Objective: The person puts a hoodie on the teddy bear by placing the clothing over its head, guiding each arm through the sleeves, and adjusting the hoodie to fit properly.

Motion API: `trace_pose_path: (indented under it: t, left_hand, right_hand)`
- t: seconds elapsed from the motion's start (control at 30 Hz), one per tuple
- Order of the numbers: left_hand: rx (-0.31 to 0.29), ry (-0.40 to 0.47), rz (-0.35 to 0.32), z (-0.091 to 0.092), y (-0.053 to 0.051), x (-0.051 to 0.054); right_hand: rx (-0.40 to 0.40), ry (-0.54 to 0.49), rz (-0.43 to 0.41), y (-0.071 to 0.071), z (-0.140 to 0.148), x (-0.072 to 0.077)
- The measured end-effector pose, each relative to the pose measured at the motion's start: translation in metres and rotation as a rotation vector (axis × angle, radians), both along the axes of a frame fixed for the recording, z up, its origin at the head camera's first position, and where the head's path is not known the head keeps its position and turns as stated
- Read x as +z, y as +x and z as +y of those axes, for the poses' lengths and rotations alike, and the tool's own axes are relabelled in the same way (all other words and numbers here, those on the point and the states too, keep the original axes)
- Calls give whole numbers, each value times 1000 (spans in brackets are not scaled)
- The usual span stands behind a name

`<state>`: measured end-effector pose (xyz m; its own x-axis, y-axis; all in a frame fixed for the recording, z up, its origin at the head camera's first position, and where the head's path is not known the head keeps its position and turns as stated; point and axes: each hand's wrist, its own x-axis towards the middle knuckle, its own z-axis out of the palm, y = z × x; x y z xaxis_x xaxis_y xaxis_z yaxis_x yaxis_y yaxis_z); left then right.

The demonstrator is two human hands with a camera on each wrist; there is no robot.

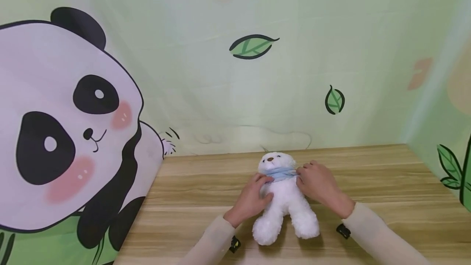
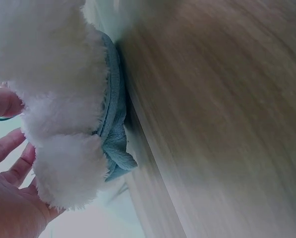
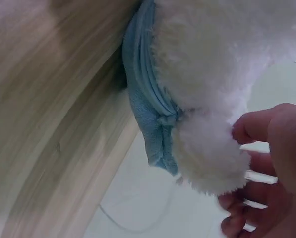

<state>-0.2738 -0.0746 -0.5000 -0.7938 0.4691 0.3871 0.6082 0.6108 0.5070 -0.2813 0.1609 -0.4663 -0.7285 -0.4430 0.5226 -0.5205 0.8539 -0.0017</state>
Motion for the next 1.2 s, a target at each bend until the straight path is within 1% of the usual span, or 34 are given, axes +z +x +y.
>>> trace_pose_path:
  t: [0.07, 0.13, 0.2, 0.3, 0.4, 0.5, 0.6, 0.73, 0.83, 0.97, 1.2]
  left_hand:
    - [0, 1, -10, 0, 0, 0]
    - [-1, -6, -22, 1, 0, 0]
    - [-1, -14, -35, 1, -1, 0]
    - [-2, -25, -47, 4, -1, 0]
    - [3, -41, -60, 6, 0, 0]
    - [12, -74, -70, 9, 0, 1]
    - [25, -115, -76, 13, -1, 4]
    - [36, -164, -97, 17, -3, 7]
    - [29, -170, -117, 18, -4, 8]
    - [19, -147, -145, 17, -5, 10]
    - [21, -161, -159, 16, -8, 8]
  right_hand:
    - [74, -33, -30, 0, -1, 0]
    - [150, -63, -96, 1, -4, -1]
    - [198, -81, -173, 2, -5, -1]
    - [199, -82, -267, 2, -4, -4]
    - [208, -79, -319, 1, -1, -5]
    - [241, -81, -351, 0, 4, -6]
    - [248, -98, -390, -2, 7, -8]
    - [219, -133, -446, -4, 9, -7]
    - [196, -155, -473, -4, 10, -7]
    - [202, -170, -494, -3, 10, -7]
    - [264, -177, -467, -4, 11, -10]
